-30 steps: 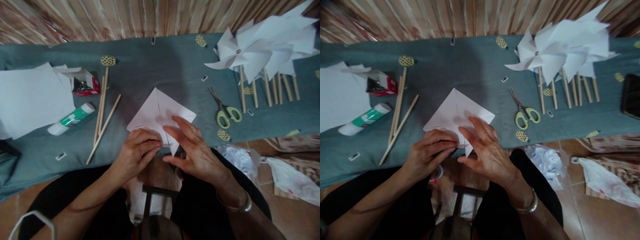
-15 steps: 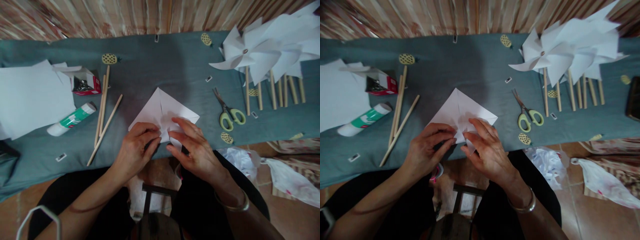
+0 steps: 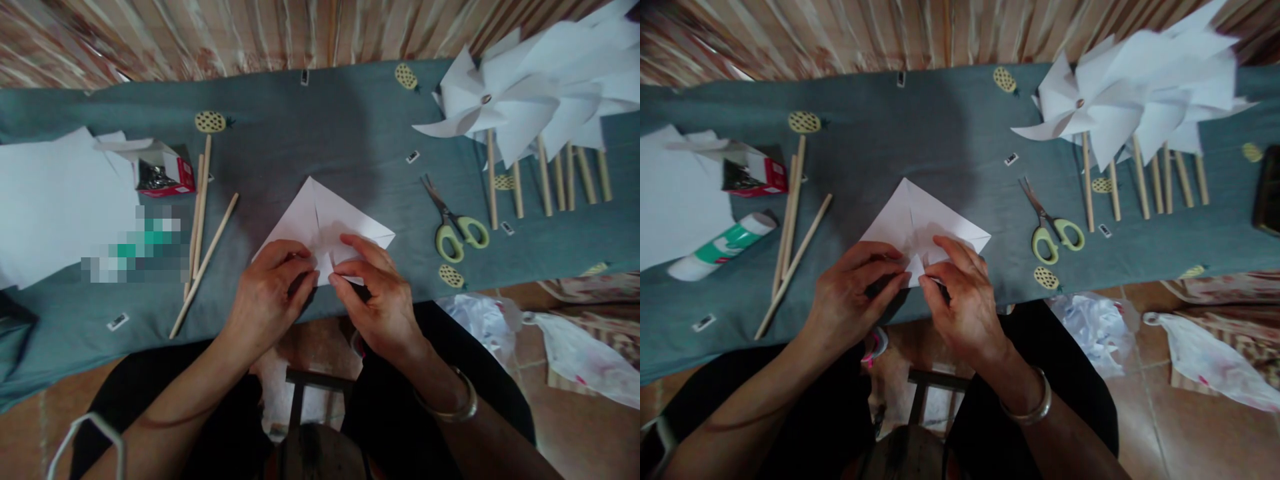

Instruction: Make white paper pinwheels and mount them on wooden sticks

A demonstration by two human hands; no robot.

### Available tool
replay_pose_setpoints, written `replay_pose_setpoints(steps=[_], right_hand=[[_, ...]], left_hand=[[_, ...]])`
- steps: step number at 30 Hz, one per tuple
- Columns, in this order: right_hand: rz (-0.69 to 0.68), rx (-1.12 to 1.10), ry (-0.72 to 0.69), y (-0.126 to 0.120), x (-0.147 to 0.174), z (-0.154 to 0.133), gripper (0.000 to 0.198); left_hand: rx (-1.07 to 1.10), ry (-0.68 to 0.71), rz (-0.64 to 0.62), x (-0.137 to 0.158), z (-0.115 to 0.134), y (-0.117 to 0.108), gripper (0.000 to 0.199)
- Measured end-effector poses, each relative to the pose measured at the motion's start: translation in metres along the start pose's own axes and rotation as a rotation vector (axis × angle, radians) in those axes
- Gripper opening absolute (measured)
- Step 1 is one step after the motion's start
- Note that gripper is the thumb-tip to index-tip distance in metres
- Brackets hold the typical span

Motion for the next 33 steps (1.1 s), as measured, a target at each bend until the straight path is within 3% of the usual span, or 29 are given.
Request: replay_pose_setpoints(steps=[11, 33], right_hand=[[0.062, 0.084, -0.058, 0.0015, 0.0019, -0.0014, 0.012], [0.022, 0.240, -0.168, 0.0035, 0.0035, -0.0068, 0.021]], left_hand=[[0.013, -0.024, -0.011, -0.0030, -0.0016, -0.0002, 0.010], [-0.024, -0.018, -0.028, -0.0048, -0.0021, 0.0007, 0.009]])
Point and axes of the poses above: each hand's wrist, its own x-axis away from the middle knuckle, its own y-axis out of the palm, z = x × y, the point moved 4 cm from there along -x, towards the middle knuckle, and after that the axes turned 9 degrees about y, right-handed, at the moved point
